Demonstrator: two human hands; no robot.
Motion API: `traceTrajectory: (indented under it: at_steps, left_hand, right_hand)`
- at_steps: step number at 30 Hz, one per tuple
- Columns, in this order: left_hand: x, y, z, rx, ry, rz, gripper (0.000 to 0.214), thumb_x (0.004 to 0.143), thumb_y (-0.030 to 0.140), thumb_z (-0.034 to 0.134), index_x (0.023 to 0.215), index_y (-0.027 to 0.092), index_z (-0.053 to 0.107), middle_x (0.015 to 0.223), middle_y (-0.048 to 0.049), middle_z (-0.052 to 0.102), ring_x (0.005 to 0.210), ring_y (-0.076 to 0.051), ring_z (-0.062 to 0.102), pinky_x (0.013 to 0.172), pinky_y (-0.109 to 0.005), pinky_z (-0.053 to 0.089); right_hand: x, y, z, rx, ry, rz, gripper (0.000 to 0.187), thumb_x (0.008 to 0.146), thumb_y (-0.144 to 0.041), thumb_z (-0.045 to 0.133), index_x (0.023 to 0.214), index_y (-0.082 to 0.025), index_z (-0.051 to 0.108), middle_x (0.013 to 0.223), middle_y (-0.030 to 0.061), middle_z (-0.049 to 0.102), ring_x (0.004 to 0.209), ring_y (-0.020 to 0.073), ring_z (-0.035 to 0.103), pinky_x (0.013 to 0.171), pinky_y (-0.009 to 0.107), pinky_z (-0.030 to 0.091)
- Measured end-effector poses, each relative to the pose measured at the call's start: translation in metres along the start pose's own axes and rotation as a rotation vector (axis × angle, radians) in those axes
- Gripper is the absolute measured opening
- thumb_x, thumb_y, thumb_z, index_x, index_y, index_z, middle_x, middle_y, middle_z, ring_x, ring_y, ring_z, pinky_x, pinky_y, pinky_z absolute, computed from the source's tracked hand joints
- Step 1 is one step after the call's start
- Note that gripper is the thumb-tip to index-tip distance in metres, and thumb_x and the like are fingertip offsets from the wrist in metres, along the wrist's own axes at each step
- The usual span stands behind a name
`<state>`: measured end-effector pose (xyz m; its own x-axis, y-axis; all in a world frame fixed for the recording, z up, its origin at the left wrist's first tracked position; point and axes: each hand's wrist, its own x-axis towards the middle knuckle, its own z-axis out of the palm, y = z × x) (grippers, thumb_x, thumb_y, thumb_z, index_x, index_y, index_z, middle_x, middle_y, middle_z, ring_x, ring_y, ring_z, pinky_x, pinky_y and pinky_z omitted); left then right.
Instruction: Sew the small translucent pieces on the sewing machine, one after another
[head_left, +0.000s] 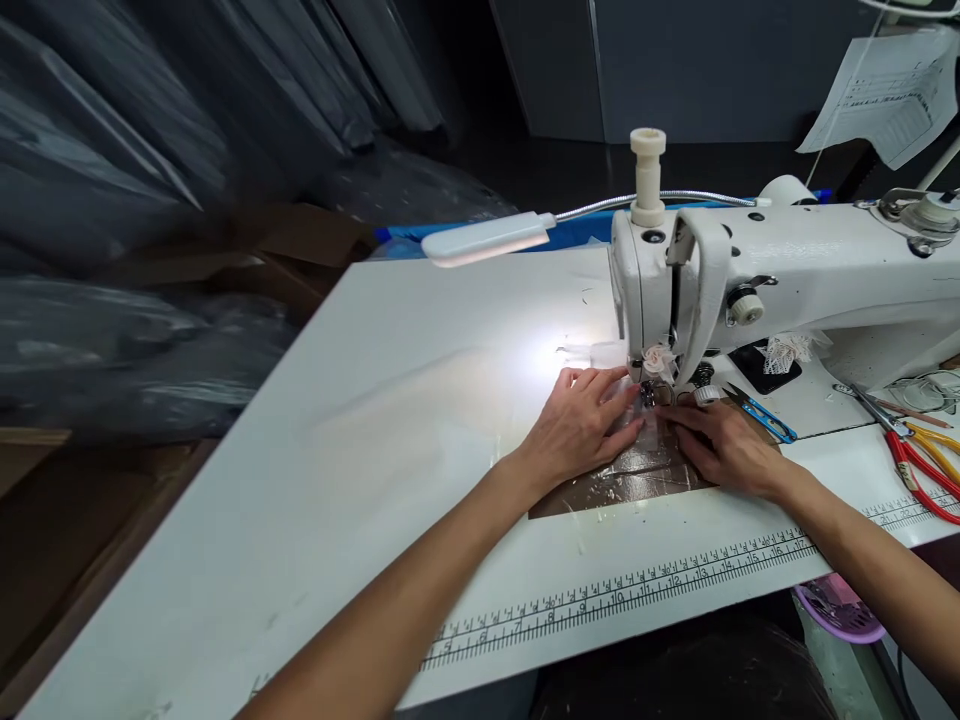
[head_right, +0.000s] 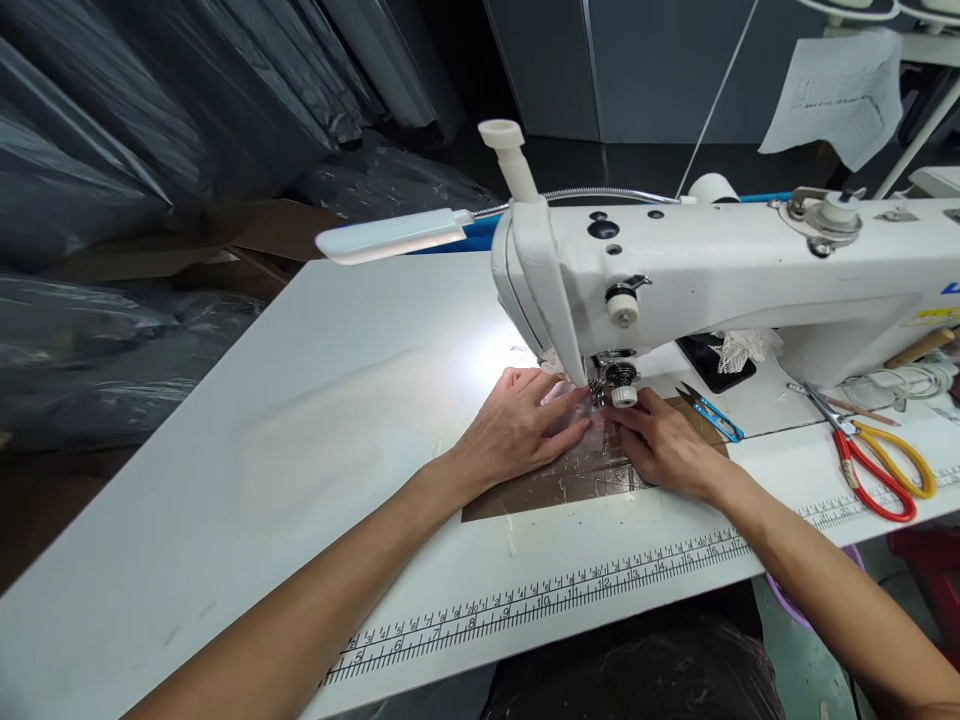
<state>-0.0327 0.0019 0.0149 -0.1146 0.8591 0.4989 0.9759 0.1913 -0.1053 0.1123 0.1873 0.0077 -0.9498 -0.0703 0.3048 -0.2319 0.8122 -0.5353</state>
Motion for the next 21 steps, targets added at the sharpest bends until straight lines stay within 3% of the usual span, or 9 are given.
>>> traceTrajectory:
  at_steps: [3,5,9,11,14,18,21]
  left_hand:
    - [0.0,-0.005,-0.003,-0.003,0.126,0.029,0.021,0.097,0.028,0.049,0.102,0.014,0.064,0.1,-0.0121,0.069,0.081,-0.021,0.06,0.068,-0.036,0.047]
    - [0.0,-0.007,-0.004,-0.038,0.201,0.044,0.016,0.095,0.022,0.051,0.093,0.014,0.064,0.093,-0.0095,0.07,0.074,-0.018,0.06,0.063,-0.033,0.047]
    - [0.002,-0.001,-0.004,-0.21,0.232,0.141,0.016,0.09,0.013,0.052,0.081,0.015,0.064,0.081,-0.0053,0.07,0.066,-0.015,0.06,0.058,-0.029,0.049]
    - [0.002,0.004,-0.004,-0.287,0.217,0.189,0.016,0.088,0.012,0.052,0.08,0.015,0.065,0.081,-0.0052,0.071,0.066,-0.015,0.061,0.058,-0.029,0.051]
    - [0.002,0.01,-0.005,-0.363,0.189,0.22,0.014,0.086,0.013,0.054,0.081,0.014,0.067,0.082,-0.0062,0.072,0.068,-0.016,0.063,0.06,-0.03,0.053]
    - [0.0,0.01,-0.006,-0.434,0.14,0.25,0.013,0.084,0.013,0.055,0.082,0.013,0.068,0.084,-0.0073,0.073,0.068,-0.016,0.065,0.061,-0.03,0.055]
    - [-0.001,0.008,-0.008,-0.464,0.099,0.245,0.015,0.085,0.015,0.054,0.082,0.014,0.069,0.084,-0.006,0.074,0.067,-0.016,0.066,0.06,-0.03,0.056]
  right_hand:
    - [0.003,0.002,-0.007,0.086,0.096,0.106,0.032,0.091,-0.018,0.044,0.107,-0.018,0.071,0.1,0.0089,0.066,0.091,0.0196,0.062,0.083,0.034,0.053]
    - [0.009,0.003,-0.01,0.139,0.123,0.261,0.029,0.087,-0.017,0.044,0.095,-0.017,0.072,0.092,0.0064,0.067,0.085,0.0187,0.062,0.078,0.032,0.051]
    - [0.027,0.011,-0.014,0.218,0.036,0.517,0.025,0.084,-0.02,0.048,0.086,-0.014,0.072,0.07,0.0022,0.064,0.064,0.0149,0.058,0.058,0.024,0.044]
    - [0.034,0.014,-0.016,0.208,0.005,0.529,0.021,0.083,-0.022,0.052,0.076,-0.013,0.07,0.061,0.0011,0.061,0.056,0.0137,0.054,0.051,0.022,0.039]
    - [0.037,0.013,-0.015,0.164,0.029,0.523,0.019,0.082,-0.02,0.053,0.072,-0.014,0.067,0.058,0.0009,0.059,0.056,0.0133,0.052,0.052,0.023,0.037]
    - [0.028,0.003,-0.011,0.104,0.077,0.454,0.018,0.081,-0.013,0.051,0.079,-0.014,0.069,0.074,0.0036,0.065,0.067,0.0144,0.055,0.064,0.025,0.041]
    - [0.022,-0.002,-0.01,0.092,0.044,0.368,0.023,0.08,-0.009,0.052,0.085,-0.016,0.073,0.088,0.0043,0.068,0.077,0.0152,0.059,0.073,0.026,0.043]
